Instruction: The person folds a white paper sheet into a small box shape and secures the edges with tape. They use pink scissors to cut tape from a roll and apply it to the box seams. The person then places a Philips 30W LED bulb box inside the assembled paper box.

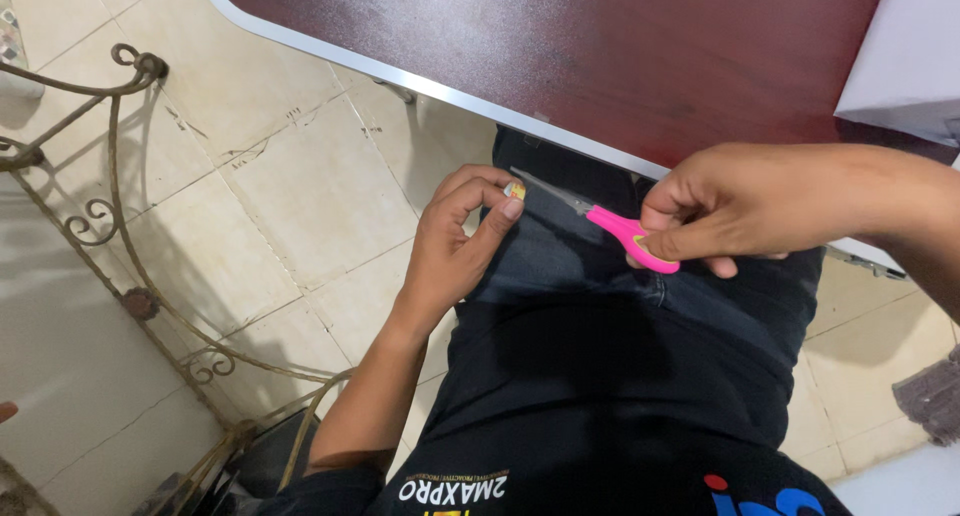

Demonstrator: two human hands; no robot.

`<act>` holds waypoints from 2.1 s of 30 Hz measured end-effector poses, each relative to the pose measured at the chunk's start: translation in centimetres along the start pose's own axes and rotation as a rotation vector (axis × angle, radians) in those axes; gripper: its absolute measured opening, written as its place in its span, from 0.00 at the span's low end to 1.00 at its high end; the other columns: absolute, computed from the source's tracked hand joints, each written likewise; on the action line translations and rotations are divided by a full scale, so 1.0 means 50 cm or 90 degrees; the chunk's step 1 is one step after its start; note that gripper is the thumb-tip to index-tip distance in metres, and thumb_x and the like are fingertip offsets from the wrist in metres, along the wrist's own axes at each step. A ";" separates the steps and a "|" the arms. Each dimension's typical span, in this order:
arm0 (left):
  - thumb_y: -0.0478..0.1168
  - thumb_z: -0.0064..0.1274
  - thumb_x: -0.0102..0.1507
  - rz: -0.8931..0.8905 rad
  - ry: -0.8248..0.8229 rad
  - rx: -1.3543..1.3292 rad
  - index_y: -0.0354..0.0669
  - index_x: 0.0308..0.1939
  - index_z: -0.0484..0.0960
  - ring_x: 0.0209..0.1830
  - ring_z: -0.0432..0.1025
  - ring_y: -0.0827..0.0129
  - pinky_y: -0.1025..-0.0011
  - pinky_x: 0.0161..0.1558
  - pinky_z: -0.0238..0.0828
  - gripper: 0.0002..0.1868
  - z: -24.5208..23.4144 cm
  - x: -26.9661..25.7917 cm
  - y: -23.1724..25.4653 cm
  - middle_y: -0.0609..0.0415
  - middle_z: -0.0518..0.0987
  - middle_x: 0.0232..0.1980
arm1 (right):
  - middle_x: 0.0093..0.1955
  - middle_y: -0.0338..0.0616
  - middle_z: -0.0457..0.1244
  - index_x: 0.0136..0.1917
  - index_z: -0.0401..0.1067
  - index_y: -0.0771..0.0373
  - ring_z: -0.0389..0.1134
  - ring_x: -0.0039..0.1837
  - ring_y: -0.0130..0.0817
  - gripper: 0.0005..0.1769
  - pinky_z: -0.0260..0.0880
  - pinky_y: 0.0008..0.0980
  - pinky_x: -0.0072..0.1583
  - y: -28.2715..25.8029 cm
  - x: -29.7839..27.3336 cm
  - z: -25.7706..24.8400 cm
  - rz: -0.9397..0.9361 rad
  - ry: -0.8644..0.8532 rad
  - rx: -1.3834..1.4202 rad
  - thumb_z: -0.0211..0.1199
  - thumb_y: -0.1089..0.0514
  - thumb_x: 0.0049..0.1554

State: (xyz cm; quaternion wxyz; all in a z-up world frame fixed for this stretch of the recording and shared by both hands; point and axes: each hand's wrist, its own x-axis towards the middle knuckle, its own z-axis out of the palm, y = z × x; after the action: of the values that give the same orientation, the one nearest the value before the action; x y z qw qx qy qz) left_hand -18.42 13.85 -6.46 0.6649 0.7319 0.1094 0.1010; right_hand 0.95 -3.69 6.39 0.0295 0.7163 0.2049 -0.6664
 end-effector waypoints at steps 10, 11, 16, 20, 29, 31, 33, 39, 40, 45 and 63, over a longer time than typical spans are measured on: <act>0.42 0.57 0.69 0.036 -0.011 0.032 0.40 0.38 0.80 0.58 0.73 0.65 0.68 0.63 0.68 0.10 -0.015 -0.006 0.039 0.54 0.80 0.53 | 0.49 0.56 0.66 0.47 0.79 0.65 0.70 0.42 0.46 0.22 0.73 0.39 0.46 0.030 -0.026 0.011 -0.035 0.613 -0.236 0.67 0.42 0.60; 0.42 0.58 0.69 0.038 -0.010 0.028 0.40 0.38 0.81 0.58 0.73 0.65 0.68 0.63 0.68 0.09 -0.017 -0.002 0.043 0.54 0.80 0.53 | 0.51 0.61 0.65 0.45 0.79 0.66 0.70 0.43 0.48 0.21 0.73 0.41 0.46 0.029 -0.025 0.016 -0.079 0.677 -0.251 0.69 0.43 0.59; 0.42 0.58 0.69 0.058 -0.011 0.018 0.40 0.39 0.80 0.58 0.73 0.65 0.69 0.62 0.69 0.09 -0.023 0.003 0.058 0.54 0.80 0.55 | 0.45 0.58 0.65 0.45 0.76 0.70 0.70 0.42 0.52 0.23 0.71 0.45 0.45 0.009 -0.030 0.013 -0.030 0.728 -0.218 0.75 0.46 0.56; 0.41 0.59 0.69 0.087 -0.014 0.027 0.40 0.40 0.80 0.58 0.73 0.65 0.69 0.62 0.68 0.09 -0.025 0.006 0.069 0.54 0.80 0.56 | 0.48 0.62 0.66 0.53 0.71 0.74 0.71 0.46 0.53 0.18 0.71 0.45 0.46 -0.014 -0.062 0.036 -0.199 0.833 -0.245 0.70 0.58 0.59; 0.44 0.60 0.68 0.123 -0.030 0.066 0.42 0.43 0.82 0.58 0.73 0.64 0.67 0.65 0.66 0.10 -0.027 -0.002 0.088 0.55 0.80 0.57 | 0.55 0.45 0.73 0.72 0.64 0.62 0.76 0.52 0.34 0.33 0.74 0.32 0.46 -0.093 0.002 0.039 -0.377 0.430 0.090 0.66 0.54 0.56; 0.45 0.60 0.68 0.121 -0.029 0.072 0.43 0.43 0.82 0.58 0.73 0.64 0.66 0.65 0.65 0.10 -0.027 -0.001 0.090 0.55 0.80 0.56 | 0.54 0.43 0.74 0.71 0.64 0.60 0.77 0.50 0.31 0.34 0.75 0.31 0.46 -0.103 0.006 0.034 -0.333 0.398 0.121 0.67 0.53 0.53; 0.46 0.60 0.68 0.119 -0.028 0.081 0.44 0.42 0.83 0.57 0.73 0.64 0.66 0.65 0.65 0.10 -0.028 0.000 0.092 0.56 0.80 0.56 | 0.53 0.42 0.74 0.71 0.65 0.60 0.77 0.49 0.29 0.35 0.76 0.29 0.46 -0.110 0.005 0.031 -0.329 0.396 0.132 0.68 0.53 0.51; 0.47 0.60 0.67 0.119 -0.029 0.120 0.45 0.41 0.83 0.57 0.74 0.66 0.64 0.66 0.60 0.10 -0.030 0.003 0.090 0.58 0.81 0.54 | 0.49 0.42 0.75 0.68 0.69 0.63 0.77 0.49 0.24 0.31 0.77 0.25 0.50 -0.112 0.005 0.035 -0.394 0.427 0.127 0.69 0.55 0.53; 0.47 0.60 0.67 0.115 -0.029 0.121 0.45 0.41 0.83 0.57 0.74 0.66 0.64 0.66 0.60 0.10 -0.029 0.003 0.090 0.57 0.81 0.54 | 0.48 0.41 0.75 0.68 0.69 0.62 0.77 0.47 0.25 0.31 0.76 0.26 0.49 -0.111 0.007 0.033 -0.369 0.425 0.115 0.69 0.55 0.52; 0.47 0.60 0.67 0.107 -0.032 0.129 0.45 0.40 0.83 0.56 0.73 0.66 0.64 0.67 0.59 0.10 -0.029 0.003 0.090 0.57 0.81 0.54 | 0.45 0.41 0.75 0.67 0.69 0.63 0.76 0.43 0.25 0.30 0.75 0.26 0.45 -0.107 0.025 0.016 -0.356 0.402 0.093 0.69 0.55 0.52; 0.46 0.49 0.74 0.078 0.050 0.177 0.41 0.35 0.80 0.47 0.72 0.60 0.65 0.54 0.67 0.17 -0.043 0.039 0.056 0.53 0.78 0.44 | 0.42 0.46 0.71 0.63 0.71 0.67 0.75 0.43 0.32 0.24 0.74 0.31 0.46 -0.144 0.038 -0.058 -0.358 0.525 -0.031 0.69 0.62 0.53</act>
State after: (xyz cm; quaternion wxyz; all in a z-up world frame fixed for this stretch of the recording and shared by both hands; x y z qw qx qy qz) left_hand -17.13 16.21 -3.47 0.5452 0.8175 0.1034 0.1541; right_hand 1.33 4.27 6.52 -0.2178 0.8362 0.4005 -0.3049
